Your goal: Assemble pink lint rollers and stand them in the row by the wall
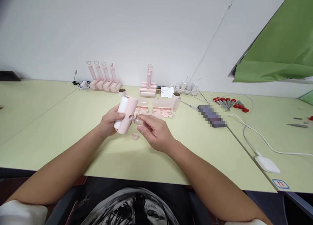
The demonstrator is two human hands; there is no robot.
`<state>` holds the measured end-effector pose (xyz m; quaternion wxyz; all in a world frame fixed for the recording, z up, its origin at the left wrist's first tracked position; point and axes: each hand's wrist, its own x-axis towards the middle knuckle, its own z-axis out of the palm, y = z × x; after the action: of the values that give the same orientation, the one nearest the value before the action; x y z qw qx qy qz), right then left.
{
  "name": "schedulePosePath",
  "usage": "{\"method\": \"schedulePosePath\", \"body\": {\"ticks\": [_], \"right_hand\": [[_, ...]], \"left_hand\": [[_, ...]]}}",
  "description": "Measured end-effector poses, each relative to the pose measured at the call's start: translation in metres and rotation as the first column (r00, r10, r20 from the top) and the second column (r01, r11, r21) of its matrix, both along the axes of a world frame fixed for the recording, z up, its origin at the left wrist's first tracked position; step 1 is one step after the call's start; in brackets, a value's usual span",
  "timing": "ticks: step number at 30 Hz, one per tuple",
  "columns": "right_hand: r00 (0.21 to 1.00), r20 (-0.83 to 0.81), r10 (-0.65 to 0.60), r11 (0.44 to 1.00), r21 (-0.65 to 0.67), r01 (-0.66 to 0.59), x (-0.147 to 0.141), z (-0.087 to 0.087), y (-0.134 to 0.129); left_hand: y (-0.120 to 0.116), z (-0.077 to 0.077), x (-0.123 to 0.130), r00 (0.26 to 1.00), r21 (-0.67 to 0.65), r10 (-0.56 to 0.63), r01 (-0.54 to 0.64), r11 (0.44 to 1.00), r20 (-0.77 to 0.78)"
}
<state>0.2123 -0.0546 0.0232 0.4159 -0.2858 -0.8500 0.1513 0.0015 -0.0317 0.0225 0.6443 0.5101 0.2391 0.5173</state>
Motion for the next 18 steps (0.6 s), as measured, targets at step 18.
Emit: {"method": "schedulePosePath", "body": {"ticks": [18], "right_hand": [[0.984,0.137,-0.113,0.991,-0.056,0.121,0.003,0.010,-0.002]], "left_hand": [[0.001,0.003,-0.005,0.989,0.031,0.050,-0.046,0.998,-0.136]]}}
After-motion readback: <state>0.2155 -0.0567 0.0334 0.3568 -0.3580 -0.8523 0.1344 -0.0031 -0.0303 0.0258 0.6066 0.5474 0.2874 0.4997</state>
